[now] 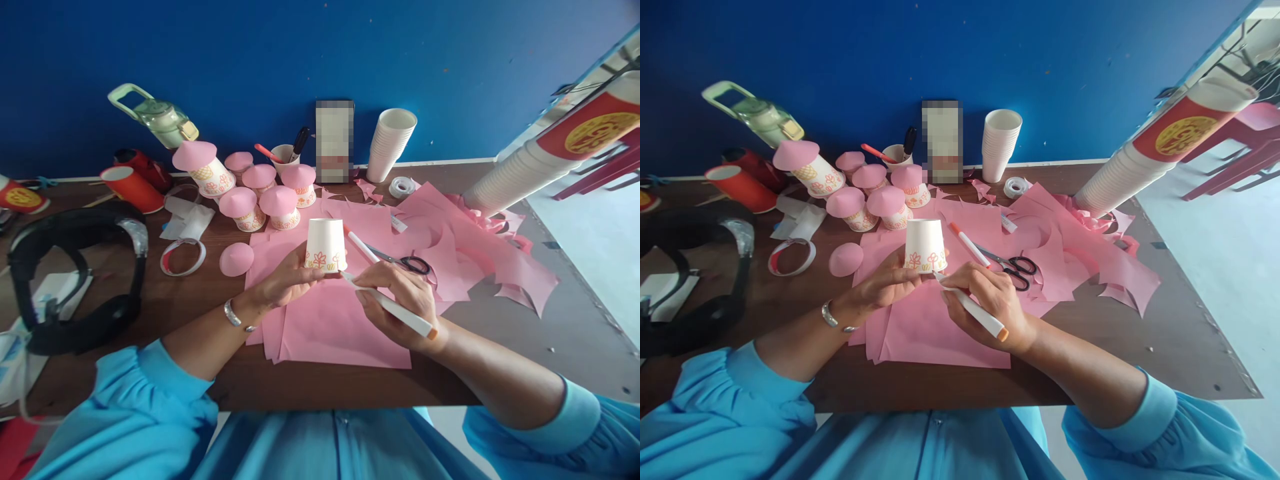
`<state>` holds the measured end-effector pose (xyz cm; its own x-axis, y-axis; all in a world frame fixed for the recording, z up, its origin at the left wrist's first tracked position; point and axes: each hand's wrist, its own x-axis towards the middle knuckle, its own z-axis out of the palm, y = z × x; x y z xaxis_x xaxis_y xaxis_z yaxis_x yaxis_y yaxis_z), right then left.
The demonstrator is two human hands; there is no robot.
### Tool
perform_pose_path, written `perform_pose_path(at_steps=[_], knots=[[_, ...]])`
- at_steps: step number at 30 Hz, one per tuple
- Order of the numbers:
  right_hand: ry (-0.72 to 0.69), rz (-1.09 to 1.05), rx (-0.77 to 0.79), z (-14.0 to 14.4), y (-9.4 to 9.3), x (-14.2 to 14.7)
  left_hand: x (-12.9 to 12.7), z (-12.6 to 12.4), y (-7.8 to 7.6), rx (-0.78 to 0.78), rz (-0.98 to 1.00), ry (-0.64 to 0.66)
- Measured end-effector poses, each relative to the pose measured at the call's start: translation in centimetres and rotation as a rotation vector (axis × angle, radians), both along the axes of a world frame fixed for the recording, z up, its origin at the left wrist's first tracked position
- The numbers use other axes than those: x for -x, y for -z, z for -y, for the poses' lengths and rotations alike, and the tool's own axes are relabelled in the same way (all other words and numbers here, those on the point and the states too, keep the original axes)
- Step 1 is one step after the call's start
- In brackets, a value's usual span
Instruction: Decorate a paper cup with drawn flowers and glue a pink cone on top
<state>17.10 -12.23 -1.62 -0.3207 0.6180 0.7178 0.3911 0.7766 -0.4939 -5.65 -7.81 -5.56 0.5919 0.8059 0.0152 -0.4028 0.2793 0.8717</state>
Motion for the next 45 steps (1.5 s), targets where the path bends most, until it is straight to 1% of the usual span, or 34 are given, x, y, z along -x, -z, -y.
perform_pose_path(at_steps=[8,18,28,36,41,45], knots=[[0.019,0.015,-0.002,-0.08,-0.01,0.23,-0.12,0.04,-0.31,0.0,-0.007,0.0],[0.025,0.02,-0.01,-0.22,-0.07,0.27,0.07,-0.08,0.11,-0.03,-0.026,0.017],[-0.052,-0.005,-0.005,-0.14,0.11,-0.18,0.11,-0.04,0.03,-0.028,-0.019,0.011],[-0.014,0.0,0.0,-0.26,0.12,-0.23,-0.03,0.04,-0.49,-0.019,-0.034,0.002],[-0.021,0.012,-0.002,-0.28,0.11,-0.22,-0.12,-0.03,-0.43,-0.003,-0.024,0.006],[-0.008,0.015,0.0,-0.33,0.06,-0.21,0.05,-0.07,-0.07,-0.015,-0.042,0.01]])
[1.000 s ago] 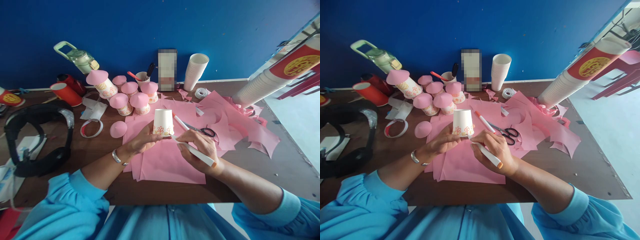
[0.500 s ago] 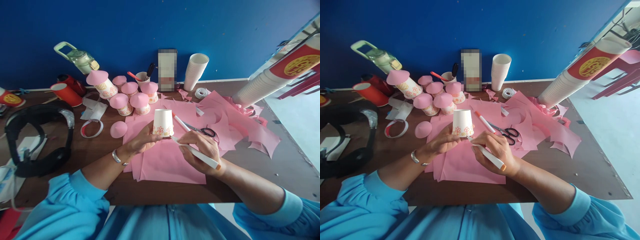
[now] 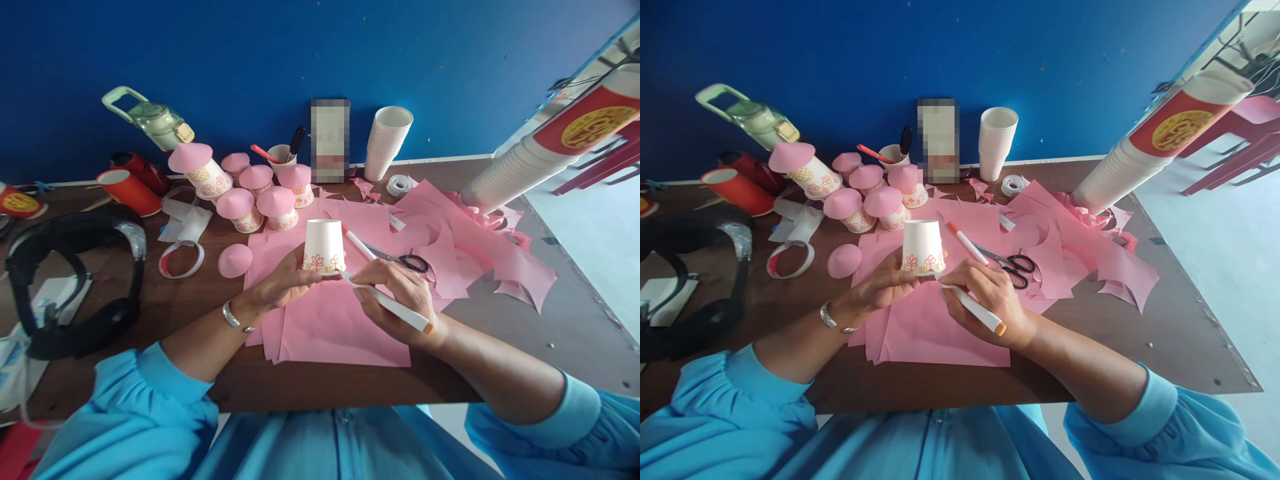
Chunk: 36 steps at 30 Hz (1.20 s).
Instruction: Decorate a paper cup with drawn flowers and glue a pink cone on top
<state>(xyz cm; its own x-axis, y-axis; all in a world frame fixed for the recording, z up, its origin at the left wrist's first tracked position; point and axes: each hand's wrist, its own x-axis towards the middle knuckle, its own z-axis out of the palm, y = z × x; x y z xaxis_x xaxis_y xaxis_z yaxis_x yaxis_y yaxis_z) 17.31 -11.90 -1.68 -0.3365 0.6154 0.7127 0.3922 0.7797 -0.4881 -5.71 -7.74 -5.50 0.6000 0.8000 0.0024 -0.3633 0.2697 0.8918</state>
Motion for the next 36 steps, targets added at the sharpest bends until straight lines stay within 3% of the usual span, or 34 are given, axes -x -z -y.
perform_pose_path(at_steps=[8,17,36], knots=[[0.029,-0.011,-0.004,-0.1,-0.2,0.1,0.2,0.0,0.7,0.014,0.001,-0.004],[-0.012,-0.03,0.006,0.4,-0.1,0.0,-0.1,0.1,-0.4,0.043,0.021,0.007],[-0.043,-0.024,-0.028,0.4,-0.4,0.0,-0.1,0.2,-1.0,-0.042,-0.037,-0.002]])
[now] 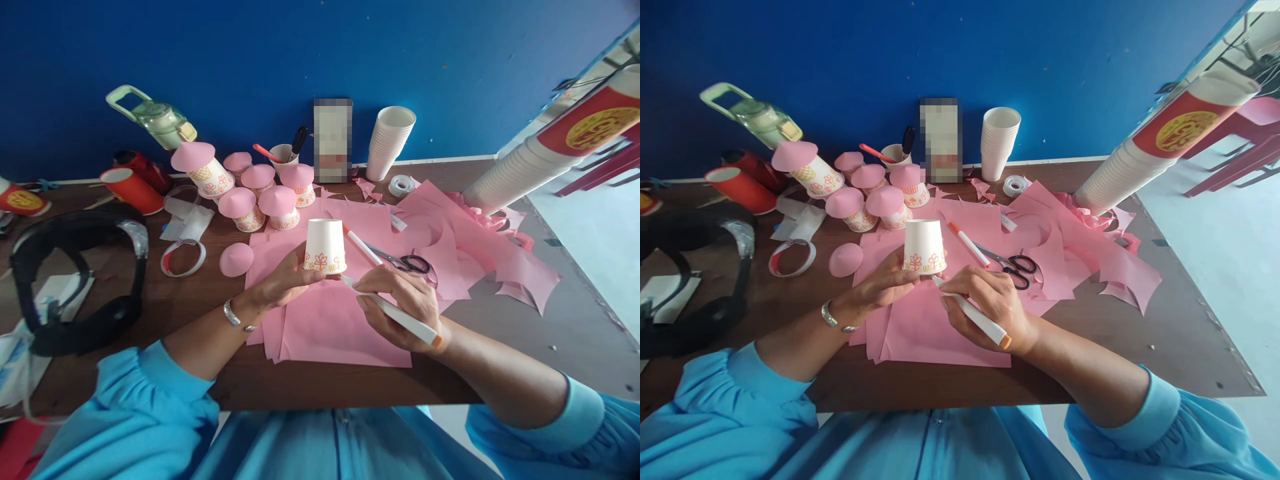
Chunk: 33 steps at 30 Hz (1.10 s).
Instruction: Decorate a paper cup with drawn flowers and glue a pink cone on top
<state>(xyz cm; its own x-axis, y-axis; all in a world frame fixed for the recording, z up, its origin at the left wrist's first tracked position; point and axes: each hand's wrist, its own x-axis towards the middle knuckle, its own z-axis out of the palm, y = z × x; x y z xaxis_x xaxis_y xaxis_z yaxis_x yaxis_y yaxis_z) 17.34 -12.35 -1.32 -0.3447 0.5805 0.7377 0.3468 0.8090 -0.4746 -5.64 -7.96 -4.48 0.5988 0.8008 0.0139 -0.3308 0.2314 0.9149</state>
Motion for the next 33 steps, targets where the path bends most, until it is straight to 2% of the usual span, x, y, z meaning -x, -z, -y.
perform_pose_path(at_steps=[8,15,25,33], knots=[[0.043,0.017,0.011,-0.3,0.2,-0.1,0.0,-0.1,0.6,0.069,0.036,-0.016],[0.04,0.019,-0.008,-0.2,0.3,0.1,-0.1,-0.1,0.4,0.051,0.026,-0.013],[0.052,0.039,-0.015,-0.4,0.4,0.0,0.7,-0.3,2.5,0.043,0.037,-0.002],[0.088,0.042,-0.024,-0.5,0.3,0.1,0.6,-0.3,2.1,0.033,0.052,0.017]])
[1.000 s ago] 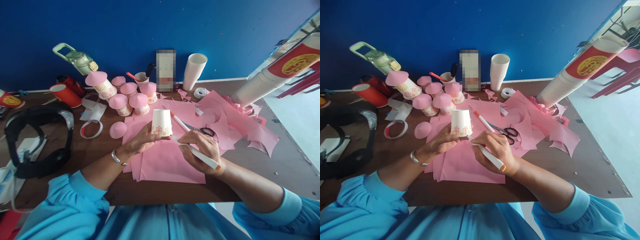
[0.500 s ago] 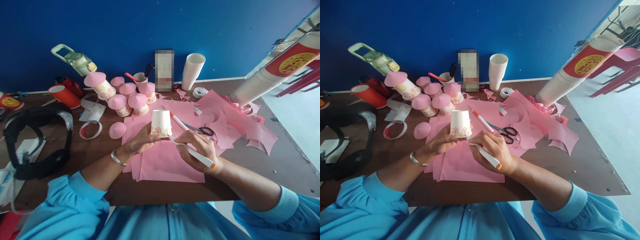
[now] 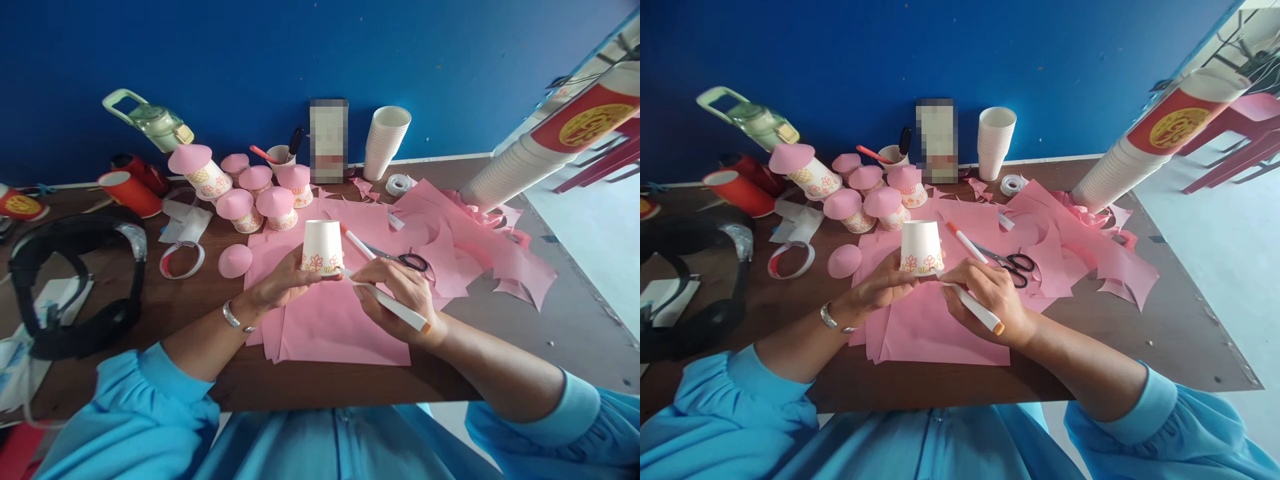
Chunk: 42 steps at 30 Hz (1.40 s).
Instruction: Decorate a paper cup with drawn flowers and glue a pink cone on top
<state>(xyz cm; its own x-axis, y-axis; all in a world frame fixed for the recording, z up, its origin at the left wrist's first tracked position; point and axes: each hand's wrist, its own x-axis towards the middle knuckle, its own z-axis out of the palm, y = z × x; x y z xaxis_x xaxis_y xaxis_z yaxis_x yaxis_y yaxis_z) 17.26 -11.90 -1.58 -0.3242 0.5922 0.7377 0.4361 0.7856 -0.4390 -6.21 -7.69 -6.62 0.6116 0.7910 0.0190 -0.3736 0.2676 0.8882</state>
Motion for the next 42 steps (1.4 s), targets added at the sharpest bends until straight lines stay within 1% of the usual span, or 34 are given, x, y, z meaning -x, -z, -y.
perform_pose_path(at_steps=[5,10,14,21,29,32,37,42], knots=[[-0.009,-0.029,0.01,0.0,0.1,0.1,-0.1,0.0,-0.2,0.015,-0.002,-0.009],[-0.025,-0.037,0.024,0.1,0.2,0.0,-0.4,0.1,-1.0,0.021,0.004,0.02],[-0.045,-0.043,0.033,0.4,0.1,-0.1,-0.5,0.1,-1.6,0.008,0.0,-0.003],[-0.093,-0.031,0.023,0.5,-0.2,-0.1,-0.4,0.1,-1.6,-0.025,-0.034,-0.019],[-0.108,-0.038,0.022,0.7,-0.1,0.1,-0.7,0.2,-2.5,-0.03,-0.111,0.003],[-0.108,-0.047,0.02,0.8,-0.1,0.1,-0.6,0.2,-2.6,-0.036,-0.153,0.015],[-0.103,-0.044,0.013,0.8,-0.3,0.2,-0.7,0.2,-2.4,-0.036,-0.138,-0.008],[-0.125,-0.04,-0.006,0.8,-0.5,0.2,-0.8,0.3,-2.8,-0.019,-0.138,-0.036]])
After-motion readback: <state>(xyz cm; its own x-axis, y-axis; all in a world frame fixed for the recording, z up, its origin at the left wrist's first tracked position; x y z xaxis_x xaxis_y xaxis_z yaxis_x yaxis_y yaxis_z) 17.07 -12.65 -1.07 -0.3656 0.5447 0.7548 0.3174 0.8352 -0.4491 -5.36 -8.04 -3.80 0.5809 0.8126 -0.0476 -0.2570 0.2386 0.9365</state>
